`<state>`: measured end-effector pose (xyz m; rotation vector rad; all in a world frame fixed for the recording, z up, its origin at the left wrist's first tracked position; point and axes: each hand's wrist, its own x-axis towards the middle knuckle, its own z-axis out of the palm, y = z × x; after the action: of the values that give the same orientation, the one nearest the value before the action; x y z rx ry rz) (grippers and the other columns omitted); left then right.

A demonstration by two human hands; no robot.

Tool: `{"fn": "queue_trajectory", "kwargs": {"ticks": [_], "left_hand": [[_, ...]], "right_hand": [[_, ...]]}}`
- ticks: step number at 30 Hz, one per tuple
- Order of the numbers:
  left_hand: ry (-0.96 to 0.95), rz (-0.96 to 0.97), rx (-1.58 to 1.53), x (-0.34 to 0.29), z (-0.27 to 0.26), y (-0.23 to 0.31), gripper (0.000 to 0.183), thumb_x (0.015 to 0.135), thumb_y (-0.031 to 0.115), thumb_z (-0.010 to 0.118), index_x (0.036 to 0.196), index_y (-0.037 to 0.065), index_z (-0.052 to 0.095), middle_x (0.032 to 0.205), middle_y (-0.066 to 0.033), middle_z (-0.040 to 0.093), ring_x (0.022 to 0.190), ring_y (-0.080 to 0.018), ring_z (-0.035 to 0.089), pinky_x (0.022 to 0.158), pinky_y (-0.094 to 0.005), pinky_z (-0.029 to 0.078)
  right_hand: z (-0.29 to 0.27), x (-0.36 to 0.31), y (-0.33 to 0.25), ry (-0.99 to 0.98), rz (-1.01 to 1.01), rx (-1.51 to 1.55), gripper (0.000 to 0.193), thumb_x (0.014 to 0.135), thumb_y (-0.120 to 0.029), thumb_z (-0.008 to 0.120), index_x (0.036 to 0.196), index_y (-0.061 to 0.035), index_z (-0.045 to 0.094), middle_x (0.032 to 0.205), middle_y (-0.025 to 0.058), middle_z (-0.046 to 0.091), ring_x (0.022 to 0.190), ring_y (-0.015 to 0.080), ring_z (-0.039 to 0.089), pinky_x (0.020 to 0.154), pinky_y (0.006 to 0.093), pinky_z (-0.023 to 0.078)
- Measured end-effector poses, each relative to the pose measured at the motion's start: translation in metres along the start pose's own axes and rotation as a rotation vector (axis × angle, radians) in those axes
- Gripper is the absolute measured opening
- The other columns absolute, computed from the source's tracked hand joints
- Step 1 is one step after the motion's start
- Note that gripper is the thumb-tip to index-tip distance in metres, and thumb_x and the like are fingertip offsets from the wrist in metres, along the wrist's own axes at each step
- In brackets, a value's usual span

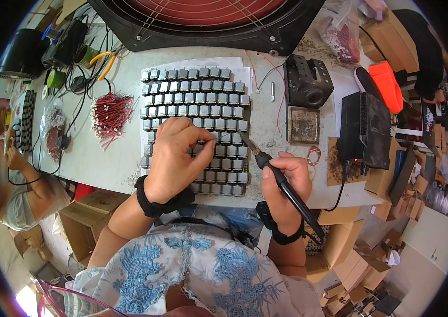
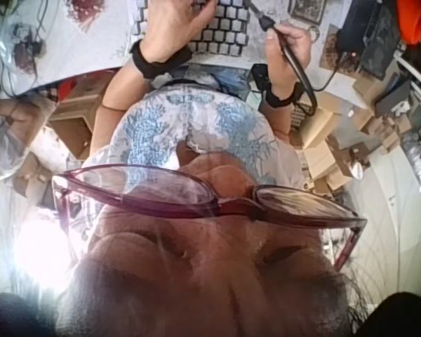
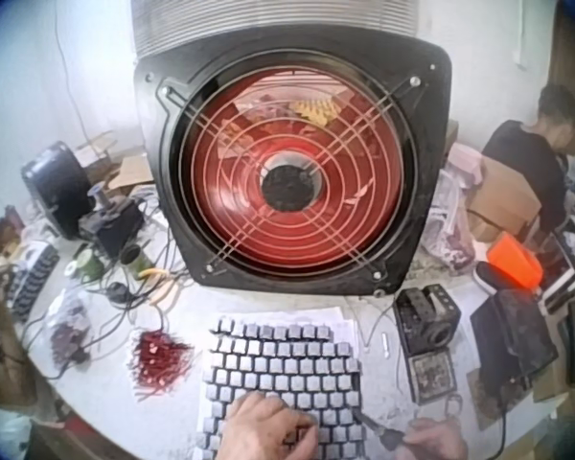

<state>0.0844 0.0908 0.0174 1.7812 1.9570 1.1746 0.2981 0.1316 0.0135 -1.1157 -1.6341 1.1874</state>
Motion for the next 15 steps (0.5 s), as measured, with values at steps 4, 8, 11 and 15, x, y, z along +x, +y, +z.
{"fn": "queue_trajectory", "kwargs": {"ticks": [4,8,11,15], "left_hand": [[0.001,0.002,0.001,0.0,0.001,-0.002,0.006,0.071,0.007,0.069,0.077,0.007,0.067,0.067,-0.0053,0.048,0.07,-0.0242,0.048,0.07,-0.036,0.038],[0.0,-0.008,0.006,-0.001,0.001,-0.002,0.006,0.071,0.007,0.069,0.076,0.006,0.066,0.067,-0.0054,0.048,0.07,-0.0243,0.048,0.07,-0.036,0.038],[0.007,-0.007,0.005,-0.001,0.001,-0.002,0.006,0.071,0.007,0.069,0.076,0.006,0.066,0.067,-0.0054,0.048,0.07,-0.0243,0.048,0.07,-0.036,0.038],[0.011,-0.002,0.001,-0.002,0.001,-0.003,0.006,0.071,0.006,0.069,0.076,0.006,0.065,0.067,-0.0054,0.048,0.07,-0.0242,0.048,0.069,-0.036,0.038]], "right_hand": [[-0.002,0.002,0.006,-0.045,-0.099,-0.059,0.021,0.082,-0.001,0.064,0.099,-0.0001,0.053,0.09,0.0103,0.058,0.073,0.0108,0.058,0.081,0.0279,0.046],[0.003,0.0,-0.003,-0.02,0.053,0.048,0.02,0.082,-0.001,0.065,0.098,-0.0006,0.053,0.087,0.0087,0.058,0.073,0.0116,0.059,0.089,0.0317,0.044],[0.001,-0.001,0.003,0.011,0.02,0.014,0.018,0.082,-0.001,0.064,0.096,-0.0008,0.054,0.083,0.0068,0.057,0.073,0.0119,0.059,0.095,0.0349,0.041],[-0.002,-0.002,0.007,-0.036,-0.002,-0.03,0.017,0.081,-0.001,0.064,0.095,-0.001,0.054,0.082,0.0065,0.057,0.075,0.0123,0.059,0.098,0.0379,0.039]]}}
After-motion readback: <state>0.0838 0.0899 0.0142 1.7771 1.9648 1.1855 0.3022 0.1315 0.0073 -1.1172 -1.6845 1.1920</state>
